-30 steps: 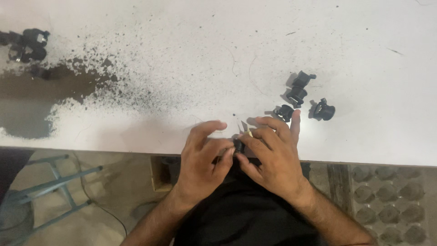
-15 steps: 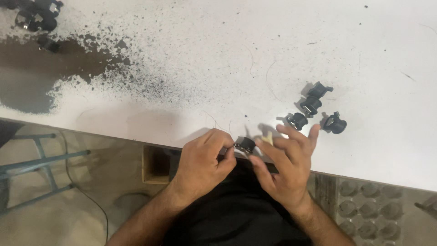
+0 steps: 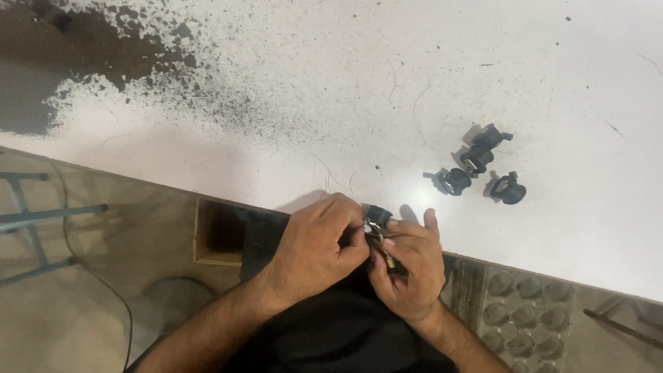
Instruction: The person sits at a white workbench assembling small black plastic components, fitting parts together by hand with the help of a small handheld tool. Completed assemblies are set aside in a growing pile while new loose parts are picked up one at a time and worked on.
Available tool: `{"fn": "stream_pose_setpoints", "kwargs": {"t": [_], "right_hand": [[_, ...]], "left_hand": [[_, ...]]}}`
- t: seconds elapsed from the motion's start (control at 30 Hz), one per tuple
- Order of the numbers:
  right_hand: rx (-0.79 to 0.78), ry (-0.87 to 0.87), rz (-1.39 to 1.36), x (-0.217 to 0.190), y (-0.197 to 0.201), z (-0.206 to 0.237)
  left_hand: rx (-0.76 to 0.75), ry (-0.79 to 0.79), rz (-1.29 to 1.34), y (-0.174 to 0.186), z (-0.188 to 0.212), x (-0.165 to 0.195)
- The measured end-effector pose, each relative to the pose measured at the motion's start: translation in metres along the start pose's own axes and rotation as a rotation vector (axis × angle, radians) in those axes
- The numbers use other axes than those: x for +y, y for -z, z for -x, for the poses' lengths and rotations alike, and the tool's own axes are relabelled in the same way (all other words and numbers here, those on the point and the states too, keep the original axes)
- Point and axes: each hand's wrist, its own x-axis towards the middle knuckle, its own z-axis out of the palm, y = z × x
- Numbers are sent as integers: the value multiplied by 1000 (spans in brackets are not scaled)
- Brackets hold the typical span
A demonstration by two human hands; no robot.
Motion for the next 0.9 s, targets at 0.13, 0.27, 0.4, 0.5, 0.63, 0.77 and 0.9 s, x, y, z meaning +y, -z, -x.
{"fn": "stream_pose_setpoints", "kwargs": {"t": [0.13, 0.27, 0.4, 0.5, 0.63, 0.77, 0.9], "right_hand": [[-2, -26, 21, -5, 0, -6], [-16, -49, 21, -9, 5, -13], [-109, -70, 17, -14, 14, -18], [-95, -72, 36, -12, 19, -20], [160, -38, 65, 14, 44, -14], [531, -7, 199, 68, 88, -5], [608, -174, 274, 93, 122, 5]], "left_hand": [[2, -4, 20, -2, 0, 1], [11, 1, 62, -3, 3, 0], [17, -10, 84, -4, 4, -1], [-20, 4, 132, -3, 0, 6], [-63, -44, 84, 3, -14, 23], [-169, -220, -145, -12, -44, 37], [-268, -339, -281, -49, -81, 54]]}}
